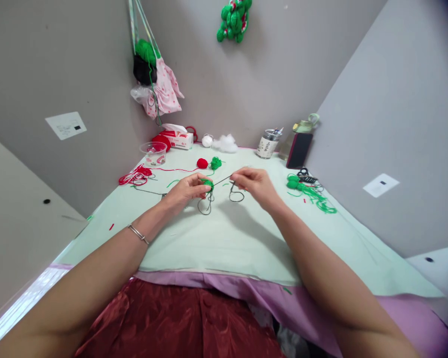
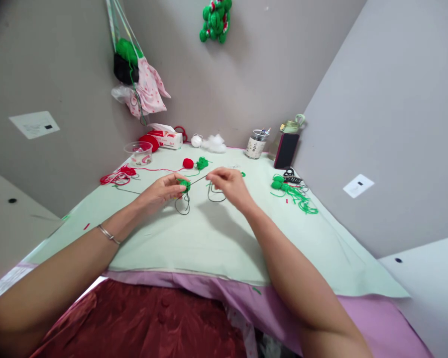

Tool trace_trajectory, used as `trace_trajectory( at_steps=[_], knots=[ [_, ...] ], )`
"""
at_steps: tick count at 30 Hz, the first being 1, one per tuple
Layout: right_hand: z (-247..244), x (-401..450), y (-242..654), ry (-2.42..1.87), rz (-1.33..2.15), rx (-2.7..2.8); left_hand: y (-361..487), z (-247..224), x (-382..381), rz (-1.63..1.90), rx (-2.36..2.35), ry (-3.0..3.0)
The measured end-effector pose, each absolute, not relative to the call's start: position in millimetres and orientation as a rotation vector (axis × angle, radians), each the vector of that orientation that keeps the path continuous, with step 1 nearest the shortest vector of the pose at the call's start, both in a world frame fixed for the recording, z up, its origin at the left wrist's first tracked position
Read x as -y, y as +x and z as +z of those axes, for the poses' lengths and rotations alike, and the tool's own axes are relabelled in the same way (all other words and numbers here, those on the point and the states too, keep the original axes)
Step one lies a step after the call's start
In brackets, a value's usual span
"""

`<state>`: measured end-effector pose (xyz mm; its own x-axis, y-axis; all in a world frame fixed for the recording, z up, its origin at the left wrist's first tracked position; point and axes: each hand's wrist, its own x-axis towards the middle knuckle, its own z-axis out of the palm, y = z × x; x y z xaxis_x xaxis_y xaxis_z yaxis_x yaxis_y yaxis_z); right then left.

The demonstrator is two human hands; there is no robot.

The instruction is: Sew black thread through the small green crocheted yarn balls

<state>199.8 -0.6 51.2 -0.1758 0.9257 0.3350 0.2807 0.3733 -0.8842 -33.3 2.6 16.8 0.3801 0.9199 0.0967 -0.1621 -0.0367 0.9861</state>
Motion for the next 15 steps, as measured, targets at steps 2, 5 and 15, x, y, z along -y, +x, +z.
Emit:
trace_trajectory(
  at_steps=[2, 5, 15],
  knots=[
    [59, -11, 226, -1.057, 0.777, 1.487, -35, 17, -4, 1.025, -0.787, 1.325],
    [69, -28, 272, -0.994, 0.632, 1.216, -35, 18, -4, 0.998, -0.783, 1.321],
    [75, -38, 324, -1.045, 0.557, 1.233, -36, 18, -3, 0.873, -0.652, 1.263]
  ],
)
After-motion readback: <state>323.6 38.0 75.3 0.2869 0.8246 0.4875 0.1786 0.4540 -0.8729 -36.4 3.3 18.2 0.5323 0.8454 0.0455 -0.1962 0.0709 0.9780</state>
